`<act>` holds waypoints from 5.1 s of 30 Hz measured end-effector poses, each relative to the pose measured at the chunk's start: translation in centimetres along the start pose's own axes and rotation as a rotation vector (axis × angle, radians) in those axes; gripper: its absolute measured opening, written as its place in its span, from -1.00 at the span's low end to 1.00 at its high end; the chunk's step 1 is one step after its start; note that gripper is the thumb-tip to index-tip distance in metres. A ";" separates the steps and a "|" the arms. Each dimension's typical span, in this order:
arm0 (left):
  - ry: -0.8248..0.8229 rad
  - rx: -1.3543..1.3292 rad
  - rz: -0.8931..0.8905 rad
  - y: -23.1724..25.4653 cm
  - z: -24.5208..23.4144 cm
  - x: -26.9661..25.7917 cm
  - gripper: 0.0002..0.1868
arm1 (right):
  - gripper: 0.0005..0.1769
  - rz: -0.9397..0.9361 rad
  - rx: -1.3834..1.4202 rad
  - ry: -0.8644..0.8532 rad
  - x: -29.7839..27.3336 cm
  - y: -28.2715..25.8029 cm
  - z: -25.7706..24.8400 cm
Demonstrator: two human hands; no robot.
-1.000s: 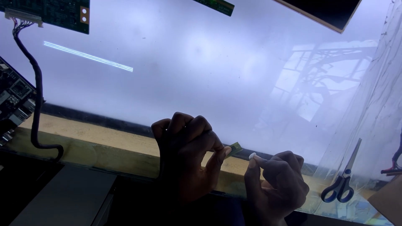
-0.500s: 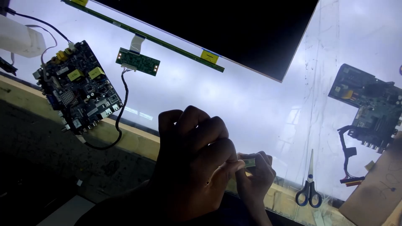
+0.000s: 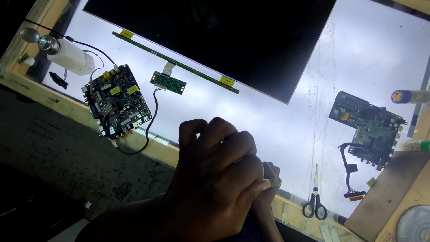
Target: Repairing a flat-panel display by applying tape to a ribbon cable using scissors
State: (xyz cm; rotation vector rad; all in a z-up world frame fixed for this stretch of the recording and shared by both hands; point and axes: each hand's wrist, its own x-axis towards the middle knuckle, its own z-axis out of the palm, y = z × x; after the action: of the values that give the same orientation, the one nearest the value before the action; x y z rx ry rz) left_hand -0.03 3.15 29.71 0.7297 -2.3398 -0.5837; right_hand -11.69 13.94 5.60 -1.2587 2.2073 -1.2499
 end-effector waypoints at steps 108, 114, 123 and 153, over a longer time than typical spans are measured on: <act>-0.310 -0.224 -0.266 -16.4 17.7 -10.6 -0.74 | -0.81 0.395 0.001 -0.356 2.4 1.6 -0.7; -0.342 -0.212 -0.220 -16.3 18.0 -10.0 -0.74 | -0.88 0.356 0.038 -0.460 3.9 1.4 -0.8; -0.323 -0.277 -0.257 -16.6 17.3 -10.1 -0.76 | -0.92 0.367 0.102 -0.482 4.1 1.4 -0.8; -0.198 -0.160 -0.317 -17.9 18.9 -10.9 -0.83 | -0.97 0.216 -0.142 -0.331 3.7 2.0 1.0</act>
State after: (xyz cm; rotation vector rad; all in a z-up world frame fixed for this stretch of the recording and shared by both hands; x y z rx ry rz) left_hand 0.95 0.74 1.58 1.0154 -2.3344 -1.0102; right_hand -14.24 10.87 3.90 -1.1436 2.1461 -0.7557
